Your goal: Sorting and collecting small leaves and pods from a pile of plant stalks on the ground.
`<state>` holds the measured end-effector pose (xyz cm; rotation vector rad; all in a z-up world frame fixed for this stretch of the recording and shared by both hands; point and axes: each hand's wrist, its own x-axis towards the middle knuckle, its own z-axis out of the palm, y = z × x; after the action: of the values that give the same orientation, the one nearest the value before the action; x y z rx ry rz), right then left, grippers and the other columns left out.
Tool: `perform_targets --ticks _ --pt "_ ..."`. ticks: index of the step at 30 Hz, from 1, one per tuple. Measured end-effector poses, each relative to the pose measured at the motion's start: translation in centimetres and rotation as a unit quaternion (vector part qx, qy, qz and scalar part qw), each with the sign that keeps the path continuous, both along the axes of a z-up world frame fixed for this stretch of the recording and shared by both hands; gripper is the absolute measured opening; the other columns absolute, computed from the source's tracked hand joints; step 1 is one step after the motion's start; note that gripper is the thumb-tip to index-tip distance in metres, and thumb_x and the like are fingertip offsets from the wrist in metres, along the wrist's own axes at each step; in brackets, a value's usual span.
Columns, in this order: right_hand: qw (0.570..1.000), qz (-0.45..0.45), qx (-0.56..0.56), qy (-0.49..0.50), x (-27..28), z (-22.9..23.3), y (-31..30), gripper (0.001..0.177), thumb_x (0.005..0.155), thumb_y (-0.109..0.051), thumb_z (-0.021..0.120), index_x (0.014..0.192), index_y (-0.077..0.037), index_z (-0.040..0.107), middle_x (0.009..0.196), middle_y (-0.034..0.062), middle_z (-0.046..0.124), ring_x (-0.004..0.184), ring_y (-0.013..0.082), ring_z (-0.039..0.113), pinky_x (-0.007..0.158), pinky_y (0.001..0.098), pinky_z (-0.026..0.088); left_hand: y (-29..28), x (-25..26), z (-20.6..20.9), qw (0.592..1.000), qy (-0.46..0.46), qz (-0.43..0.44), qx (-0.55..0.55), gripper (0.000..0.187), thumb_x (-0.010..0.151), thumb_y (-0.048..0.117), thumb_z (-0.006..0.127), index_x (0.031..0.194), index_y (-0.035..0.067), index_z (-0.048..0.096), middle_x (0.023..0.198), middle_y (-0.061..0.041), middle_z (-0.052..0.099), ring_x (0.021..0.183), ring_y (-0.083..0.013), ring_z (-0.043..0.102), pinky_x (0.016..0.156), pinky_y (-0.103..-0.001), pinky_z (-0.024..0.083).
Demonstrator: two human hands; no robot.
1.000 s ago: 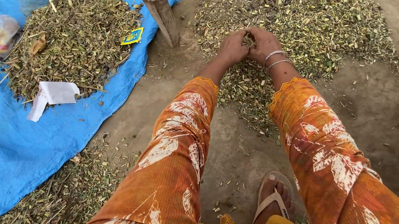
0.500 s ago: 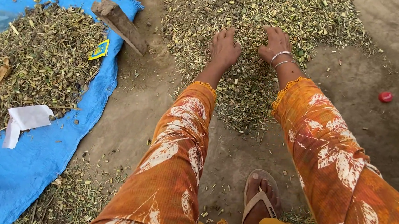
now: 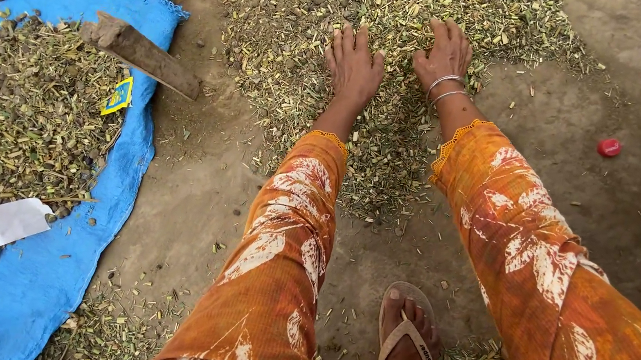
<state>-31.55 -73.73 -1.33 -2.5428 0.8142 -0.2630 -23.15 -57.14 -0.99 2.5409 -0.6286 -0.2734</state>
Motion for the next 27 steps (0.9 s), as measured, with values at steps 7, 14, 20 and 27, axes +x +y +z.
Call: perform_targets --ticks 7,14,20,27 --pt "0.998 -0.053 -0.022 0.003 0.4 -3.5 -4.3 0.07 0.088 -0.025 0.066 0.154 -0.016 0.043 0.163 0.0201 0.03 0.152 0.0382 0.026 0.124 0.0576 0.017 -3.4 0.0 -2.4 0.999 -0.014 -0.031 0.025 0.068 0.101 0.043 0.05 0.159 0.014 0.03 0.167 -0.021 0.019 0.157 -0.0372 0.009 0.126 -0.058 0.003" --pt "0.997 -0.075 -0.027 -0.006 1.9 -5.9 -5.0 0.074 0.091 -0.023 0.066 0.157 -0.012 0.035 0.165 0.0235 0.022 0.153 0.0418 0.017 0.123 0.0586 0.013 -4.0 -1.7 -0.7 0.993 -0.054 -0.087 0.054 0.066 0.102 0.042 0.049 0.158 0.012 0.033 0.168 -0.019 0.018 0.158 -0.035 0.007 0.128 -0.056 0.0" --pt "0.991 0.089 -0.036 -0.095 3.2 -6.7 -1.9 0.061 0.092 -0.003 0.056 0.152 -0.016 0.053 0.164 0.0138 0.04 0.154 0.034 0.031 0.13 0.0509 0.02 -4.0 -2.4 -0.1 0.988 -0.088 -0.098 0.077 0.068 0.102 0.041 0.047 0.158 0.009 0.03 0.168 -0.018 0.016 0.158 -0.0332 0.005 0.128 -0.054 0.0" --pt "0.985 0.062 -0.067 -0.148 2.7 -5.8 -4.1 0.054 0.095 -0.005 0.058 0.147 -0.019 0.056 0.158 0.0061 0.05 0.151 0.0284 0.042 0.131 0.0507 0.023 -4.0 -2.5 0.4 0.982 -0.101 -0.106 0.122 0.067 0.103 0.041 0.043 0.161 0.011 0.029 0.17 -0.017 0.015 0.158 -0.0329 0.004 0.128 -0.054 0.001"
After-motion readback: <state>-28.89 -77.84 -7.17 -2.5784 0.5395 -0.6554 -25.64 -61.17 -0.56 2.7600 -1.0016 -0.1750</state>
